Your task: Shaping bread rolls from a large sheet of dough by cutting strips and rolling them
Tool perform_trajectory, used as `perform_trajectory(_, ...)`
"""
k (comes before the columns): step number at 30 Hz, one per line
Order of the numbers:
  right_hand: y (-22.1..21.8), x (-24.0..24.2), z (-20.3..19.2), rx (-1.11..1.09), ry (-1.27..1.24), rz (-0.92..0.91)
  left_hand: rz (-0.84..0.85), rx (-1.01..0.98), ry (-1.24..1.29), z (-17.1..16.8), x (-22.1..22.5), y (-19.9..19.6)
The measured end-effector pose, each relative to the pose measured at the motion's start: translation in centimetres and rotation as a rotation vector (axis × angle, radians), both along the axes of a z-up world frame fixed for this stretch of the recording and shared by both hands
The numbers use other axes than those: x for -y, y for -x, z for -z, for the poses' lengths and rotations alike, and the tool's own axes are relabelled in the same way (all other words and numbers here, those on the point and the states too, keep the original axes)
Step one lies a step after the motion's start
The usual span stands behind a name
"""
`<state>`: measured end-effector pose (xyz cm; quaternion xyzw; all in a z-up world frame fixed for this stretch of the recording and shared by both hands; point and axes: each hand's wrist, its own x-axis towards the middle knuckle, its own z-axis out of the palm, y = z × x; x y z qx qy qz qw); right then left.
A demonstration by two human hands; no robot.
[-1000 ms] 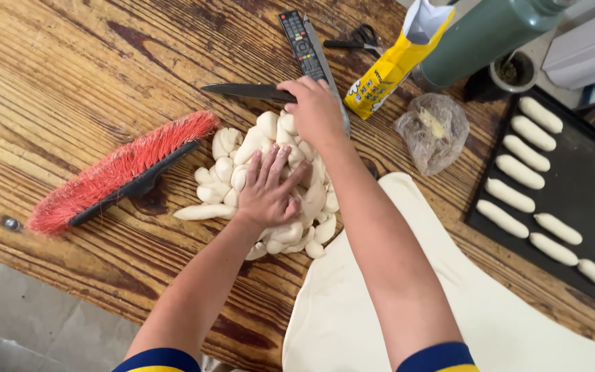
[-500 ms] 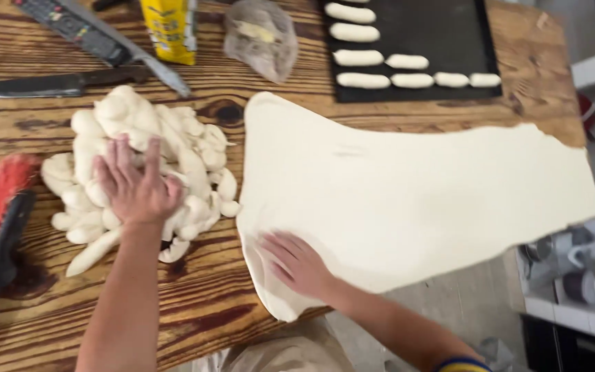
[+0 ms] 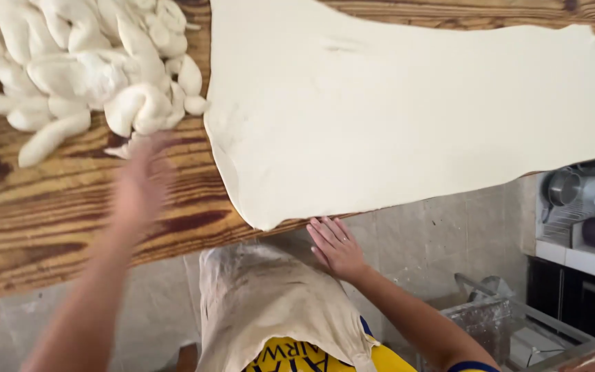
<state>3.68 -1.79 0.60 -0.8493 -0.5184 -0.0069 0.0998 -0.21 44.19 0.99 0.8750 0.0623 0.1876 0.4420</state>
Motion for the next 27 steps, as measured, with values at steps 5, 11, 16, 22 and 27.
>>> perform_trajectory(5,-1.8,-1.6,0.0,0.041,-0.105,-0.112,0.265,0.254,-0.446,4.2,18.5,7.9)
perform_trajectory(11,-3.9,-3.2,1.8,-0.006,-0.116,-0.162,0.124,-0.117,-0.709,5.4,26.2,8.2)
perform_trajectory(16,-6.7,-4.4,1.7,-0.049,0.117,-0.056,0.167,-0.701,-0.739,2.6,26.8,5.1)
perform_trajectory(22,-6.9,-1.8,1.3,-0.052,-0.005,-0.152,-0.074,-0.273,-0.836,1.7,26.9,6.4)
perform_trajectory(27,-10.1,-1.8,-0.7,-0.109,0.236,-0.081,-0.087,-0.485,-0.797,2.6,25.8,5.8)
